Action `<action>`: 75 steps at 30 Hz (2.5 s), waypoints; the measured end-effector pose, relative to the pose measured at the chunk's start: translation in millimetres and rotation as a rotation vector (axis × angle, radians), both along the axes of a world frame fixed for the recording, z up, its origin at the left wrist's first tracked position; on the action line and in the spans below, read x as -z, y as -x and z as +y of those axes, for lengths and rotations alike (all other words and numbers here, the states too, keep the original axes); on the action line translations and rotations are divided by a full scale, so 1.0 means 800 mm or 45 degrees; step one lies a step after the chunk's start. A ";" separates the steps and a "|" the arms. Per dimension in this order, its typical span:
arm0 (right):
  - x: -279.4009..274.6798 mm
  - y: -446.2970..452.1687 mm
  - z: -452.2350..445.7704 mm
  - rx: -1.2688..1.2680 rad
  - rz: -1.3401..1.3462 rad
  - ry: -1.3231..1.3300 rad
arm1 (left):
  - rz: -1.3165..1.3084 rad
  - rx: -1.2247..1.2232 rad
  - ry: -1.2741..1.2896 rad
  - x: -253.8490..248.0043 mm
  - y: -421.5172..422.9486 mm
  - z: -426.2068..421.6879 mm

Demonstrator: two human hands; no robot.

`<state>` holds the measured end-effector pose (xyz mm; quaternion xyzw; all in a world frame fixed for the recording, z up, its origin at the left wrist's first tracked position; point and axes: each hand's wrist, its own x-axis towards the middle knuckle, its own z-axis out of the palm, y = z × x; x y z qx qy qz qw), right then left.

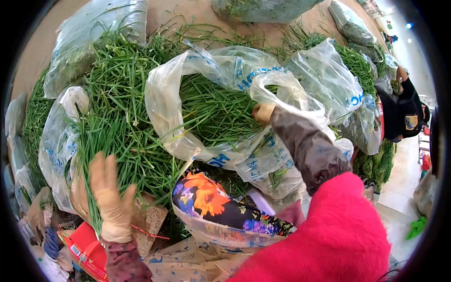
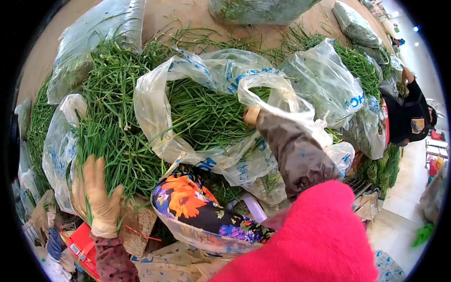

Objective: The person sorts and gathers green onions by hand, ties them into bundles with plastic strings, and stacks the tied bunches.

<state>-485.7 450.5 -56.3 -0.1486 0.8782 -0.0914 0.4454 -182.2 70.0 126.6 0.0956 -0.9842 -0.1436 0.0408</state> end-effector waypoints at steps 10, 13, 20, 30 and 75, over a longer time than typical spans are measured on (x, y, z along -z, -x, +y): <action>-0.163 0.198 -0.067 1.489 -0.026 1.627 | -0.656 0.812 -0.245 0.146 0.252 0.129; -0.113 0.234 -0.031 1.416 -0.129 1.859 | -0.914 0.289 0.106 0.175 0.265 0.091; -0.045 0.129 -0.083 0.601 -0.192 0.429 | -0.804 -0.135 0.471 0.184 0.267 -0.011; 0.019 0.058 -0.310 -0.657 0.515 0.258 | -0.411 0.063 0.889 0.132 0.251 -0.049; -0.067 -0.023 -0.146 -0.487 0.642 1.031 | -0.487 -0.822 -3.031 0.163 0.187 0.090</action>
